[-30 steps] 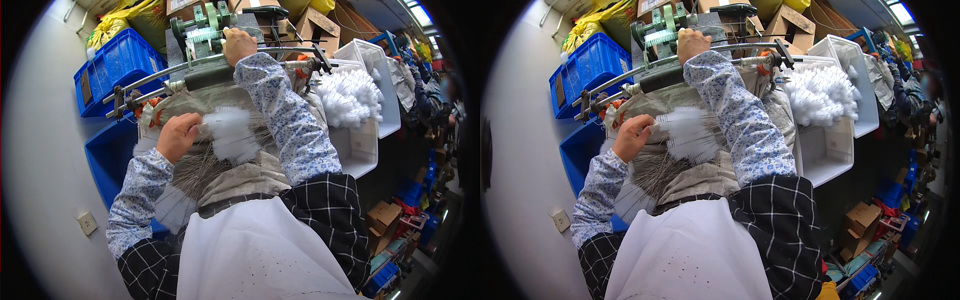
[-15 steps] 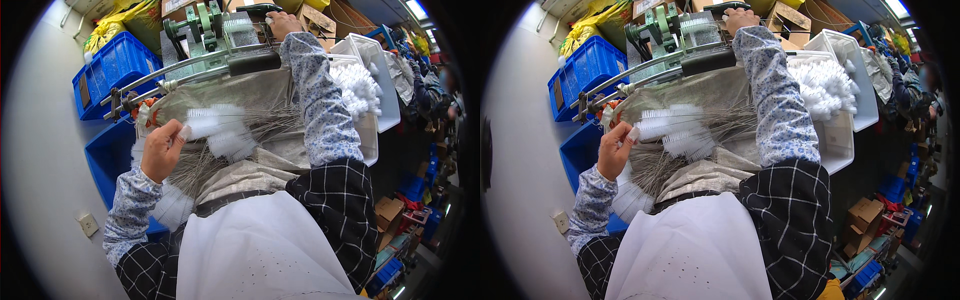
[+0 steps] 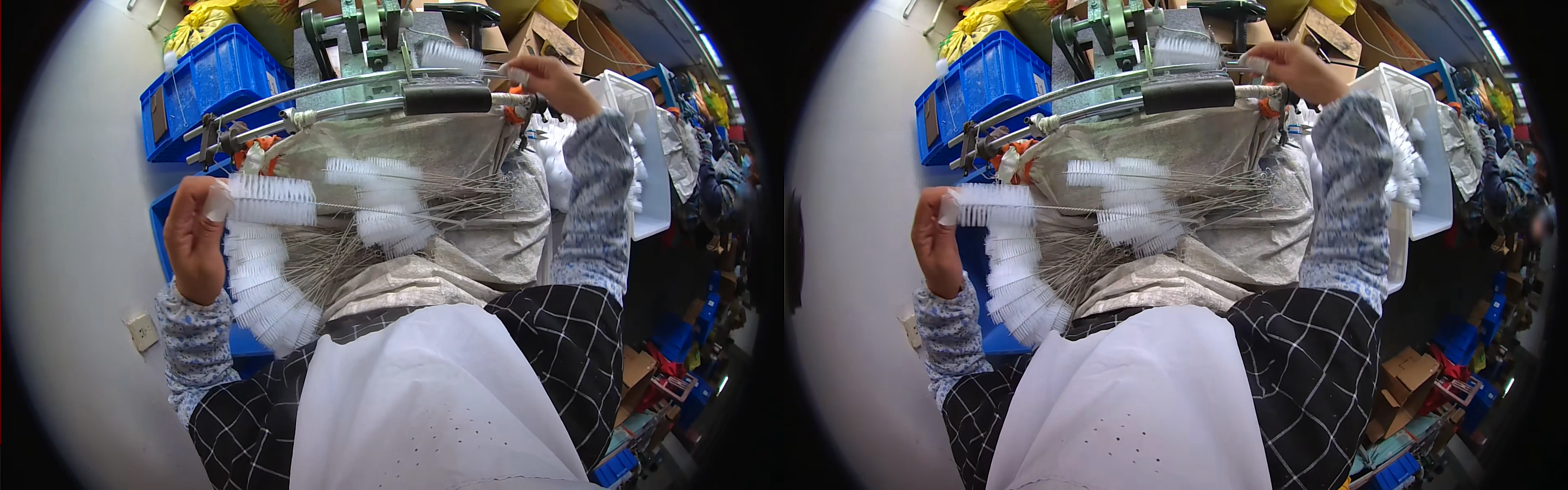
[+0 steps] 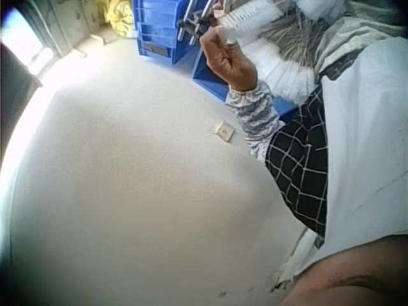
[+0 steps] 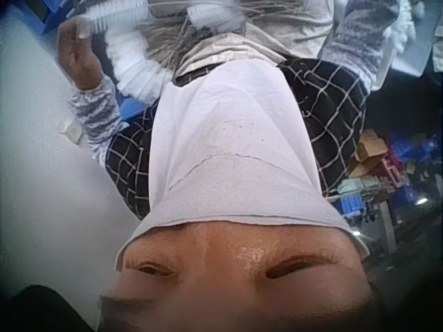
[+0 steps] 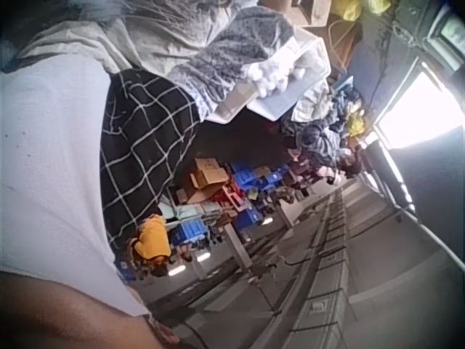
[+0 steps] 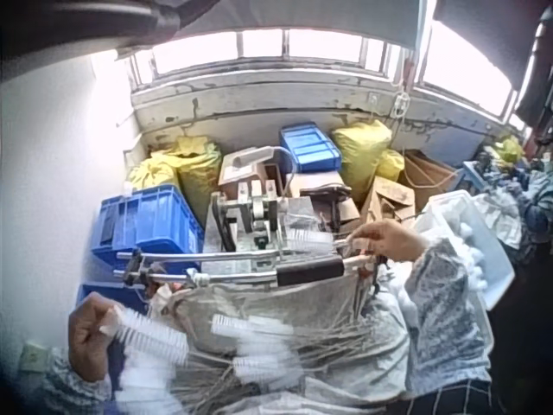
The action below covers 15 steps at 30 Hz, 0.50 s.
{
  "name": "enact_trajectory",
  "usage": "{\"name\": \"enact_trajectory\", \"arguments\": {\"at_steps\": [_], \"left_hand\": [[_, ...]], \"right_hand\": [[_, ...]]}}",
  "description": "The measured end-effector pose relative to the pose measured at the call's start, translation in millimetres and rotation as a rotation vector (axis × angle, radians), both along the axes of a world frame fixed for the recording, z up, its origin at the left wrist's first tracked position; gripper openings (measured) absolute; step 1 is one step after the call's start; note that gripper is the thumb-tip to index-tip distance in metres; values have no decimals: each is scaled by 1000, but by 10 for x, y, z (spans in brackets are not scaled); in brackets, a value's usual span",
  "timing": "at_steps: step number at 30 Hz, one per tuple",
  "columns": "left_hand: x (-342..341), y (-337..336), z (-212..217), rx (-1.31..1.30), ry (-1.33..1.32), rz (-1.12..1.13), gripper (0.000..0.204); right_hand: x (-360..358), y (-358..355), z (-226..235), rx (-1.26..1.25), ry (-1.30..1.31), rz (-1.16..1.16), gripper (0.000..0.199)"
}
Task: The recorder uses a specialized machine to assemble white-bristled wire brushes, then uses a hairdryer to finish or clean them.
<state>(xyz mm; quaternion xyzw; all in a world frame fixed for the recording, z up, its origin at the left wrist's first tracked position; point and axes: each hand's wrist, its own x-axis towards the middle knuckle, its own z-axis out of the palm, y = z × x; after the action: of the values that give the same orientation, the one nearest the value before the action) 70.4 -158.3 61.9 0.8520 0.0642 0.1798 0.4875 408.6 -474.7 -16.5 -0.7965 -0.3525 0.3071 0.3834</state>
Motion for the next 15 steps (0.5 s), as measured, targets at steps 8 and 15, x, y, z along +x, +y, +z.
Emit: {"name": "enact_trajectory", "arguments": {"at_steps": [8,15], "left_hand": [[93,-15,-15,-287,-24,-95,18],[473,-731,-98,-468,-2,-267,38]], "right_hand": [[-1612,204,434,244,84,492,33],[-2248,254,255,633,419,1,16]]}}
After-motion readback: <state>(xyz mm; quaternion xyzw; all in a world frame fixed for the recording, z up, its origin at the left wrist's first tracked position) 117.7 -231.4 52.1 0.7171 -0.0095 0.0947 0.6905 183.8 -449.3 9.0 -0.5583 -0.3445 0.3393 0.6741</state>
